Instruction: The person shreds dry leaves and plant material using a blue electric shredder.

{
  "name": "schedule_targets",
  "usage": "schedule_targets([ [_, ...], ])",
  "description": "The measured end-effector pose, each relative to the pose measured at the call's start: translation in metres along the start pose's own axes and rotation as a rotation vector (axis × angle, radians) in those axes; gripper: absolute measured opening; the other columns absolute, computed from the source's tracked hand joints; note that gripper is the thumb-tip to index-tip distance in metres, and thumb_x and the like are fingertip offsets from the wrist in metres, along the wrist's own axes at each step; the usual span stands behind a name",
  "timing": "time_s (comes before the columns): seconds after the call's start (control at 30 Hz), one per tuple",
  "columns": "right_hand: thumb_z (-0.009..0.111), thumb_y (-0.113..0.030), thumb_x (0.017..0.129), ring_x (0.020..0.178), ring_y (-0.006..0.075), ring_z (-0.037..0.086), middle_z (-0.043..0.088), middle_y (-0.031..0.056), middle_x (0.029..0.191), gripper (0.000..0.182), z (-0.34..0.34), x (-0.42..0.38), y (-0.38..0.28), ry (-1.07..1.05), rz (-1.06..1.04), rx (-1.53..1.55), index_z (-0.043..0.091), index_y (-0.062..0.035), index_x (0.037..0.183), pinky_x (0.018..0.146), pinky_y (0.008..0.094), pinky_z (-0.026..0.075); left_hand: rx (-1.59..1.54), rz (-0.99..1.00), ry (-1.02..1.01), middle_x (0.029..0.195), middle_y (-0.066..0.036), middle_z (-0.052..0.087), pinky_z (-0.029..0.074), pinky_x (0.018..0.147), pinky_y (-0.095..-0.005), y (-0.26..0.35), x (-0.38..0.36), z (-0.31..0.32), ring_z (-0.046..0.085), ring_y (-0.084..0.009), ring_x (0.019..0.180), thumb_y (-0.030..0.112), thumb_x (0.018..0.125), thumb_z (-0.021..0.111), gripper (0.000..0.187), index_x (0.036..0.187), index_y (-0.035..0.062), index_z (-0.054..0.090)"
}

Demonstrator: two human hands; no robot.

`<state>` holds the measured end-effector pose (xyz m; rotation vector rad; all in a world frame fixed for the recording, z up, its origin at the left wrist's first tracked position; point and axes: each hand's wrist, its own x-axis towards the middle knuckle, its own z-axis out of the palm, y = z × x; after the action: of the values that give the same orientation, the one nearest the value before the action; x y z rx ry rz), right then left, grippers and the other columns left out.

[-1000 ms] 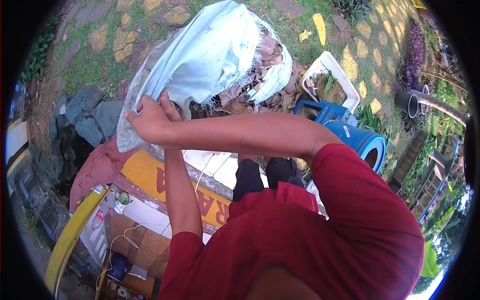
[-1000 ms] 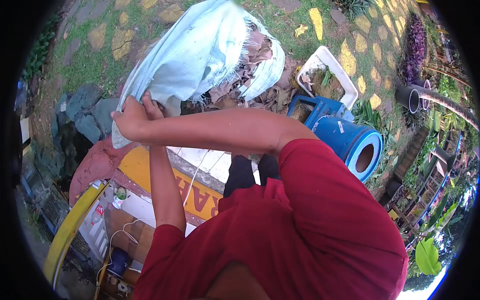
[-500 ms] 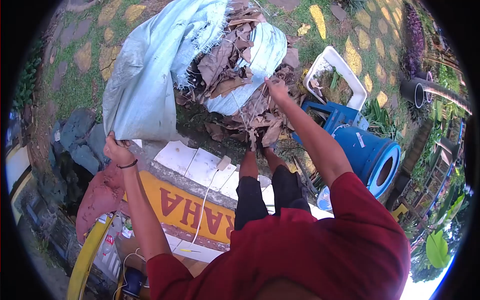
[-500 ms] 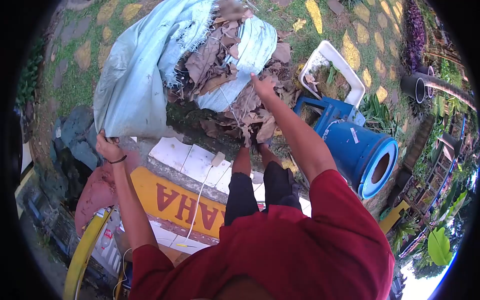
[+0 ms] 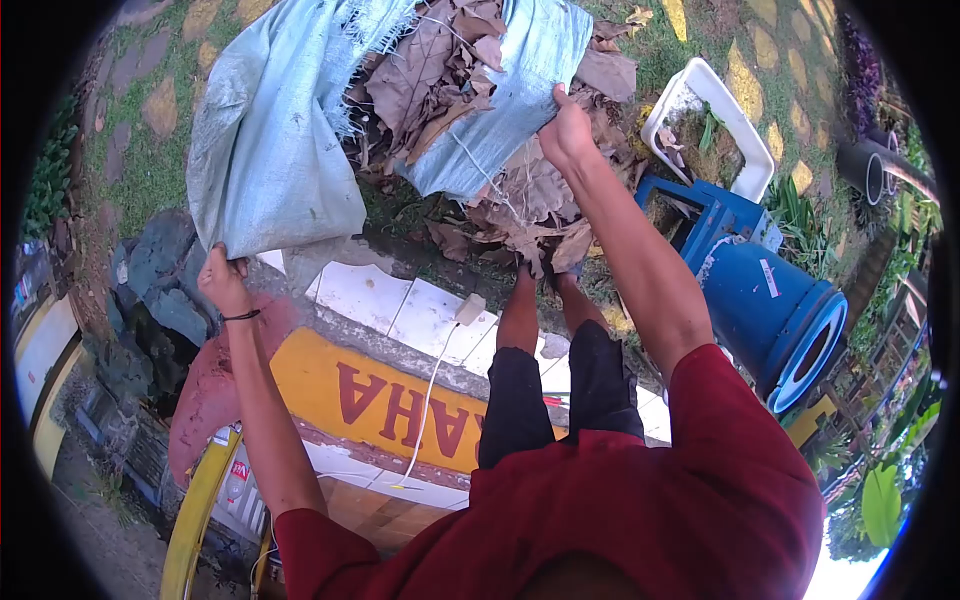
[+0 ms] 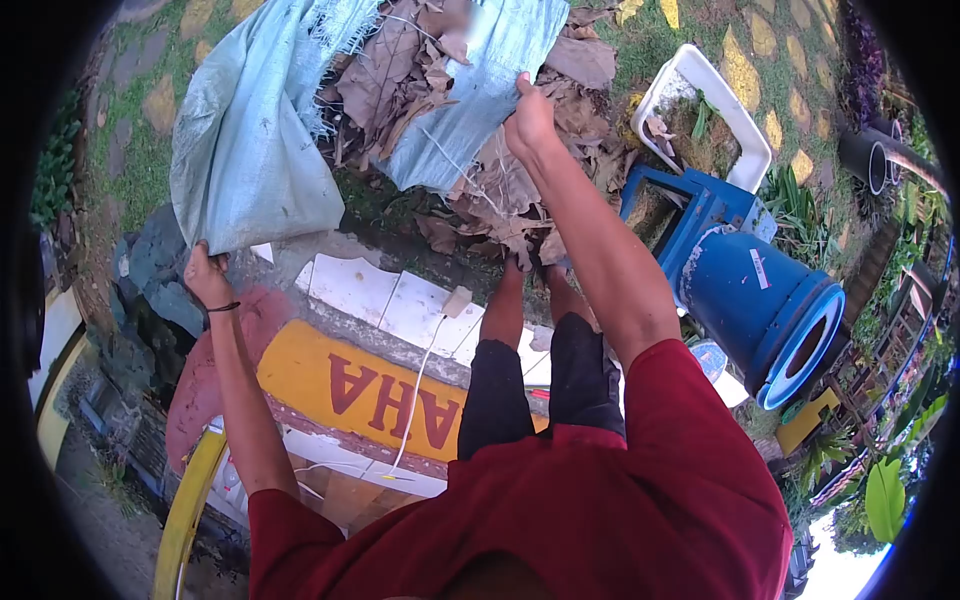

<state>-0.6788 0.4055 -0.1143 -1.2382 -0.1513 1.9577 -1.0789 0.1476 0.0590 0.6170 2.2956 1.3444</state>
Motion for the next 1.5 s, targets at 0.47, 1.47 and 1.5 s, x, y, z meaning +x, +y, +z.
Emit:
schedule_targets([
  [0.47, 0.040, -0.023, 0.106, 0.116, 0.0270, 0.059, 0.057, 0.0167, 0.131, 0.039, 0.128, -0.147, -0.030, -0.054, 0.391, -0.182, 0.043, 0.0044, 0.134, 0.105, 0.0446, 0.044, -0.416, -0.093, -0.176, 0.059, 0.002, 0.042, 0.047, 0.063, -0.0307, 0.059, 0.053, -0.013, 0.047, -0.0091, 0.058, 0.017, 0.098, 0.054, 0.033, 0.066, 0.0088, 0.051],
  [1.47, 0.069, -0.045, 0.088, 0.127, 0.0449, 0.044, 0.051, 0.0288, 0.126, 0.066, -0.024, -0.158, 0.025, -0.305, -0.462, -1.530, 0.051, 0.0008, 0.132, 0.105, 0.0476, 0.039, 0.478, 0.204, -1.012, 0.109, -0.018, 0.070, 0.049, 0.090, -0.0355, -0.002, -0.044, 0.233, 0.067, -0.0254, 0.097, 0.008, 0.078, 0.066, 0.046, 0.123, -0.0013, 0.062],
  [1.5, 0.069, -0.045, 0.088, 0.127, 0.0449, 0.044, 0.051, 0.0288, 0.126, 0.066, -0.020, -0.153, 0.035, -0.312, -0.460, -1.528, 0.051, 0.0008, 0.132, 0.105, 0.0476, 0.039, 0.482, 0.200, -1.009, 0.109, -0.018, 0.070, 0.049, 0.090, -0.0355, -0.002, -0.044, 0.234, 0.067, -0.0254, 0.097, 0.008, 0.078, 0.066, 0.046, 0.123, -0.0013, 0.062],
])
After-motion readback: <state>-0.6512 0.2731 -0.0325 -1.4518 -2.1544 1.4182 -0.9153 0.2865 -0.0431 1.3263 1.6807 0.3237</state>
